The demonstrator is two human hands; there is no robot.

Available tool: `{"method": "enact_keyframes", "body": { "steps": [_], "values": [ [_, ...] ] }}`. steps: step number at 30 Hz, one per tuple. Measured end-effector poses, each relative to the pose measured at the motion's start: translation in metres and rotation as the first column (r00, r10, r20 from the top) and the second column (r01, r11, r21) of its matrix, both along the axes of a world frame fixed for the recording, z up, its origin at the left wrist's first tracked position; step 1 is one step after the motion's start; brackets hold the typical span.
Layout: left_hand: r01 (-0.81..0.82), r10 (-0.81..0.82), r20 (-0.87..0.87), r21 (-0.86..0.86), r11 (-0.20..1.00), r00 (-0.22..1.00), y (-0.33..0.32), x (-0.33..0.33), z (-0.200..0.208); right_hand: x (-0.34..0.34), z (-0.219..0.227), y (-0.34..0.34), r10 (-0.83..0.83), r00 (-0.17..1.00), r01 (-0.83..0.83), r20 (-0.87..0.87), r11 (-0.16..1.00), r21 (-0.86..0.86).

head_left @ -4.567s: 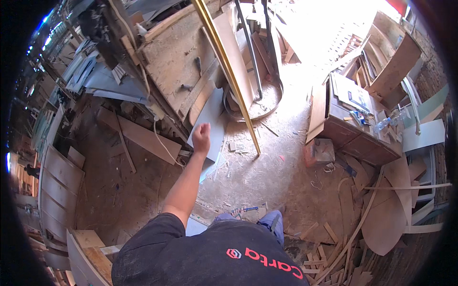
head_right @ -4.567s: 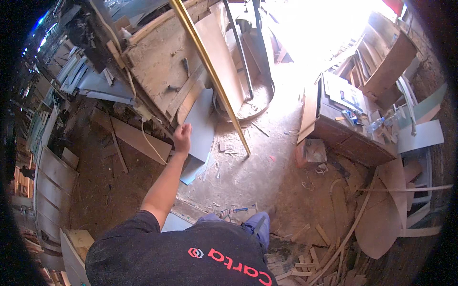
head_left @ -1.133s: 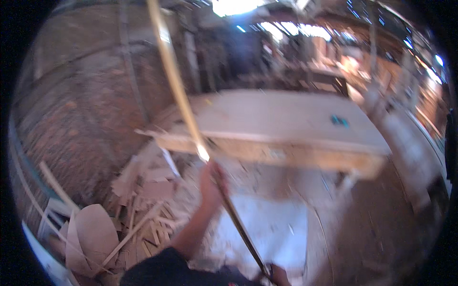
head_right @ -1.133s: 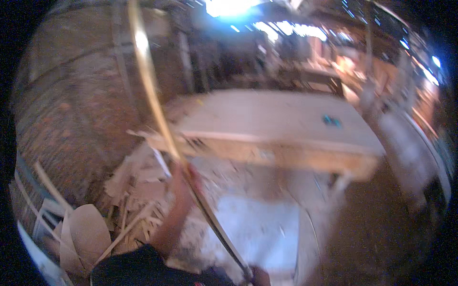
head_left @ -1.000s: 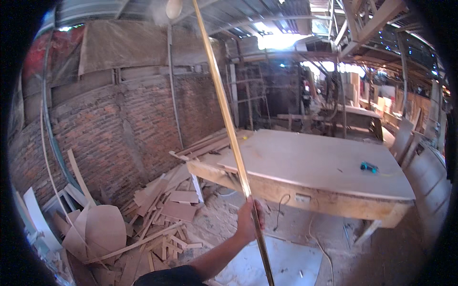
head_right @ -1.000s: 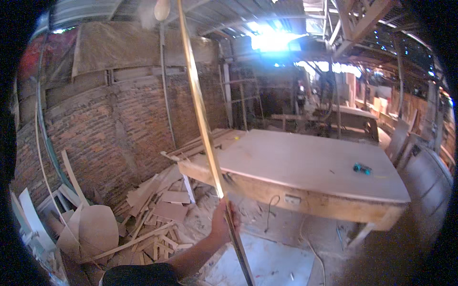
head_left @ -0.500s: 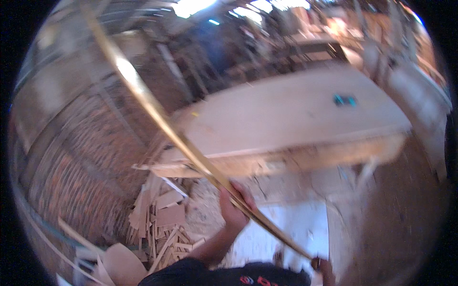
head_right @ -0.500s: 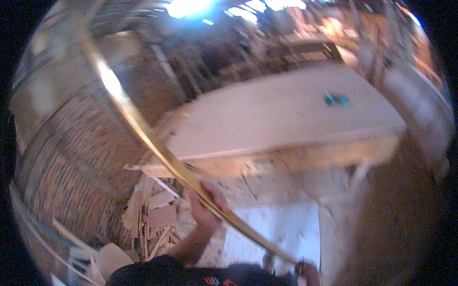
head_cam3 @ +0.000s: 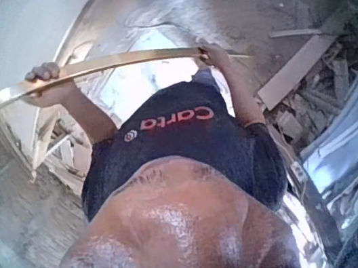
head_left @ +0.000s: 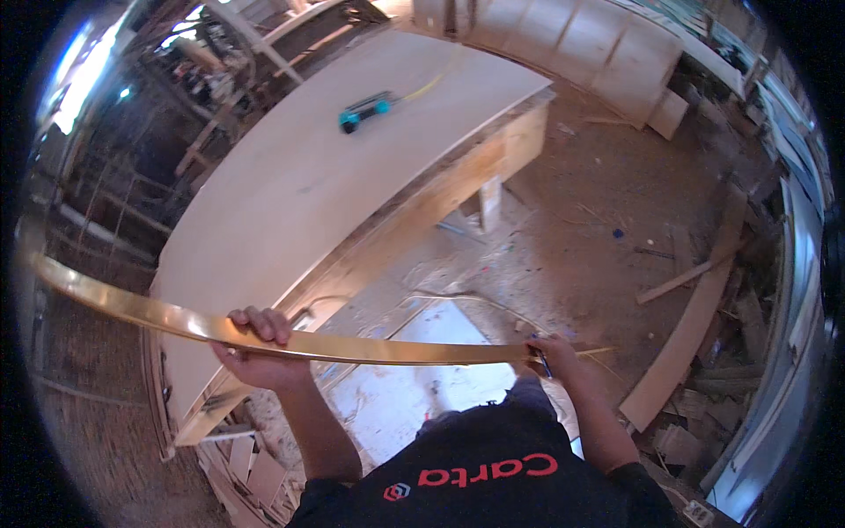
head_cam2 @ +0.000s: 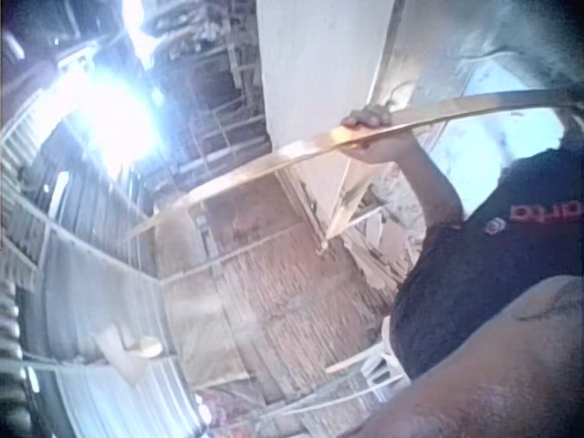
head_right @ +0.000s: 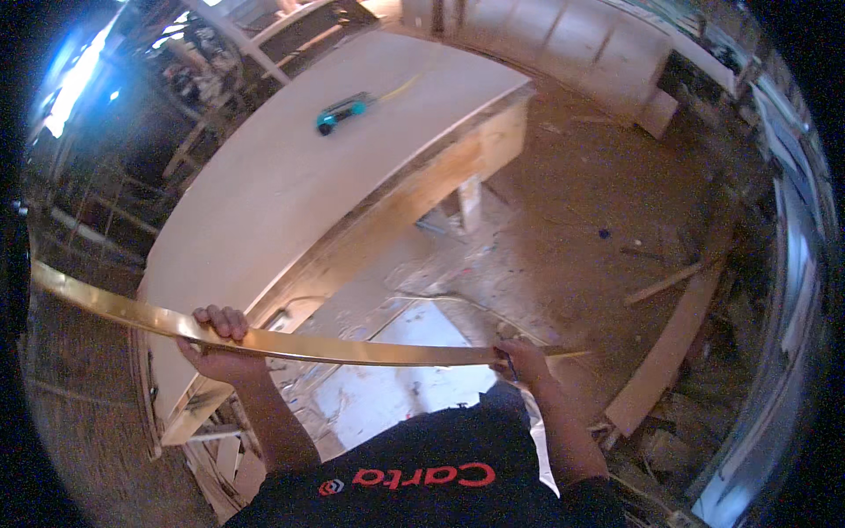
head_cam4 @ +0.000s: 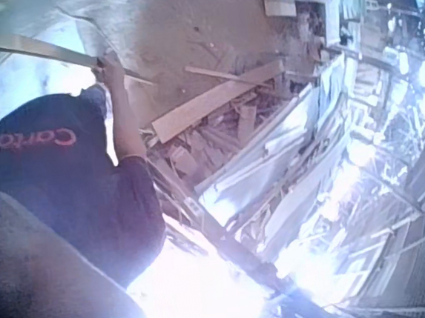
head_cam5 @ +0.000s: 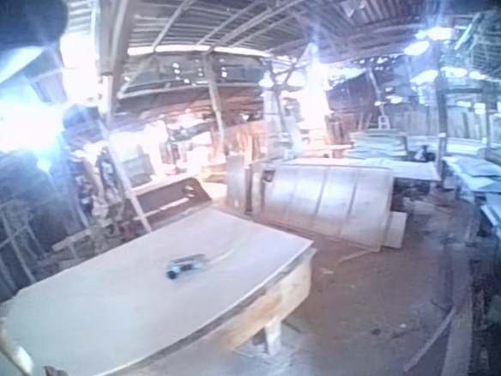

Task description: The person assembles a large wooden panel by attaching smaller wooden strips along its edges using a pneumatic nail gun. They position the strips, drive nails, and occasionally mark the panel with a pen.

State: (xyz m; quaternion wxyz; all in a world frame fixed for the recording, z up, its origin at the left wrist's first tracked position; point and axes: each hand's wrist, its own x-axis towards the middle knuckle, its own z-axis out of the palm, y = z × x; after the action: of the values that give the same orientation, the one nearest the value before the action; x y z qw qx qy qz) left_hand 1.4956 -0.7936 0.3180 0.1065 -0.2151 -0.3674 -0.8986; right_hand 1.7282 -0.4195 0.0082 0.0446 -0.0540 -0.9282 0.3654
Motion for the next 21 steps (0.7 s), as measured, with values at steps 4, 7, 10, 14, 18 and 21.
{"method": "enact_keyframes", "body": {
  "steps": [4, 7, 10, 14, 18, 21],
  "values": [
    [-0.056, 0.054, 0.091, 0.022, 0.998, 0.994, 0.085, -0.044, -0.008, -0.045, 0.027, 0.1, 0.004, 0.987, -0.018, 0.159, 0.996, 0.09],
    [0.014, -0.013, -0.009, 0.045, 0.999, 1.0, 0.135, -0.077, -0.012, -0.058, 0.053, 0.165, -0.008, 0.993, -0.009, 0.115, 0.989, 0.149],
    [0.055, -0.053, -0.022, 0.109, 0.993, 0.998, 0.204, -0.109, -0.016, -0.08, 0.073, 0.242, -0.024, 0.994, 0.0, 0.108, 0.977, 0.212],
    [0.139, -0.134, -0.036, 0.197, 0.97, 0.99, 0.261, -0.17, -0.034, -0.131, 0.107, 0.317, -0.135, 0.99, 0.138, -0.028, 0.965, 0.221],
    [0.116, -0.127, 0.027, 0.242, 0.963, 0.992, 0.337, -0.244, -0.048, -0.205, 0.101, 0.406, -0.162, 0.976, 0.2, -0.146, 0.931, 0.304],
    [0.042, -0.078, 0.114, 0.294, 0.955, 0.99, 0.409, -0.299, -0.06, -0.259, 0.089, 0.48, -0.135, 0.978, 0.188, -0.157, 0.899, 0.397]
  ]
}}
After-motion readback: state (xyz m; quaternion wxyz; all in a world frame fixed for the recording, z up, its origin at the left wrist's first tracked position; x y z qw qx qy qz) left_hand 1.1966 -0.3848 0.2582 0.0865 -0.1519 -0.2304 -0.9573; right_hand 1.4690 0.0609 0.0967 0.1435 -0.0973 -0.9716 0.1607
